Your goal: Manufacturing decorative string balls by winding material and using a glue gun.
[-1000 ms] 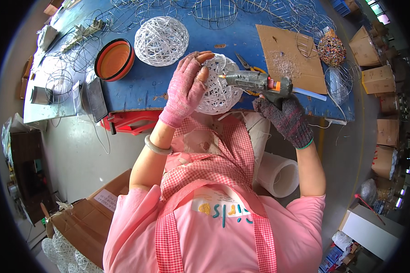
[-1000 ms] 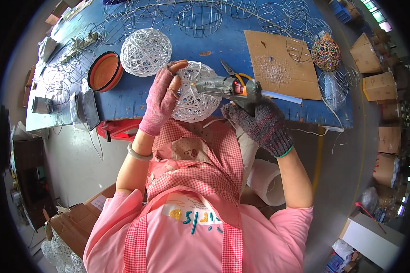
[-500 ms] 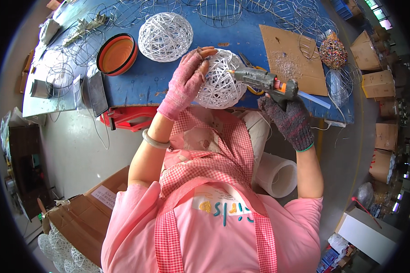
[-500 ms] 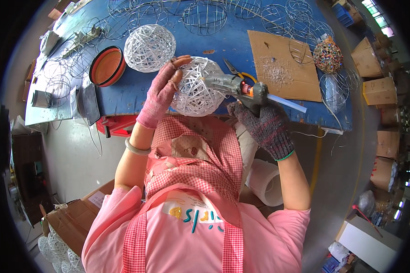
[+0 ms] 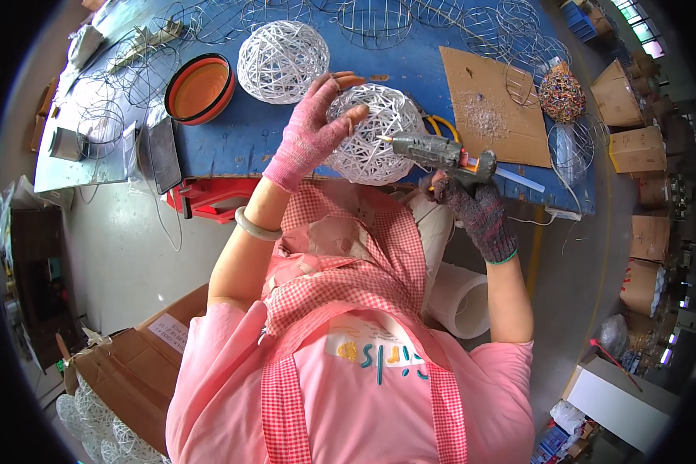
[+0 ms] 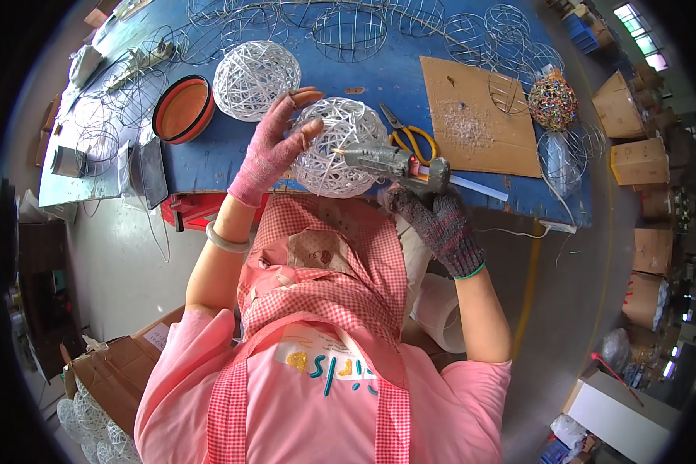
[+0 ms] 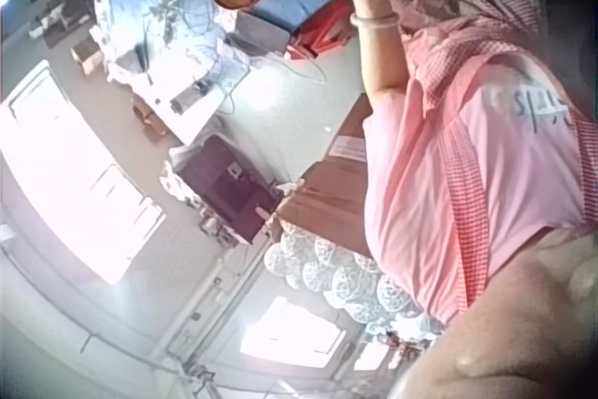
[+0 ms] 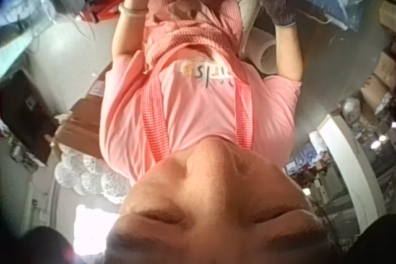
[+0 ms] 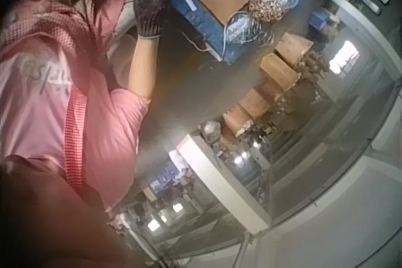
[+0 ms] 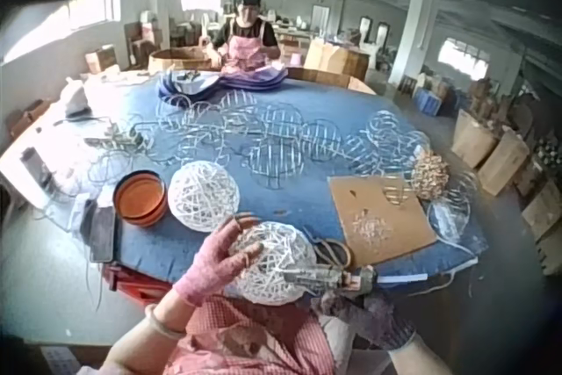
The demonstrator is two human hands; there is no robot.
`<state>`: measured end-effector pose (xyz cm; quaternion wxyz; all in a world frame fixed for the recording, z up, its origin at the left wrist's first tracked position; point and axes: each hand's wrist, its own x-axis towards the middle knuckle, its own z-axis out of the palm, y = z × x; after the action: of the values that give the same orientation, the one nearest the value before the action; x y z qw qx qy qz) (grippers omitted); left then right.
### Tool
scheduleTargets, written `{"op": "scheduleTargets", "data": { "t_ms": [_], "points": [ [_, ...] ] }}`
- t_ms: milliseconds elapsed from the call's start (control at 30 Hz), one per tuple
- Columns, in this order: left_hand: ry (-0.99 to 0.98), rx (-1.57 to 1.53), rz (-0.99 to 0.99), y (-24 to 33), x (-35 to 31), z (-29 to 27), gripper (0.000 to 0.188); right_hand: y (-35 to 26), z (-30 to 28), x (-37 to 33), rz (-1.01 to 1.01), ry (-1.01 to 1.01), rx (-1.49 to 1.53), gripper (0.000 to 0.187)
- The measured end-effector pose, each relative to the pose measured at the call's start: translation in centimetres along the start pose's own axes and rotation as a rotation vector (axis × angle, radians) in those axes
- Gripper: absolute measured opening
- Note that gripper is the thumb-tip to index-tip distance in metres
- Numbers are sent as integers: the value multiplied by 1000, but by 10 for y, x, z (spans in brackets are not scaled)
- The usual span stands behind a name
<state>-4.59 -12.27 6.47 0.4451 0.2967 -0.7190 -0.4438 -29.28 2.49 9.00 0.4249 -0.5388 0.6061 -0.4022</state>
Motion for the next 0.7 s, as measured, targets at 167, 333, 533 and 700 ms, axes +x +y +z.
{"op": "scheduleTargets", "data": {
  "t_ms": [167,333,533,700],
  "points": [
    [-34,-374,-265,-14,-21,-3,50,53,3,-1,-8,-59,425,38],
    [-72,-575,-337,-31,-34,-5,73,75,29,-10,-255,277,163,36],
    [-136,-731,-483,-27,-26,-13,81,93,38,0,-236,378,145,43],
    [-116,-535,-378,-34,-20,-9,80,81,39,2,-98,310,329,40]
  ]
}}
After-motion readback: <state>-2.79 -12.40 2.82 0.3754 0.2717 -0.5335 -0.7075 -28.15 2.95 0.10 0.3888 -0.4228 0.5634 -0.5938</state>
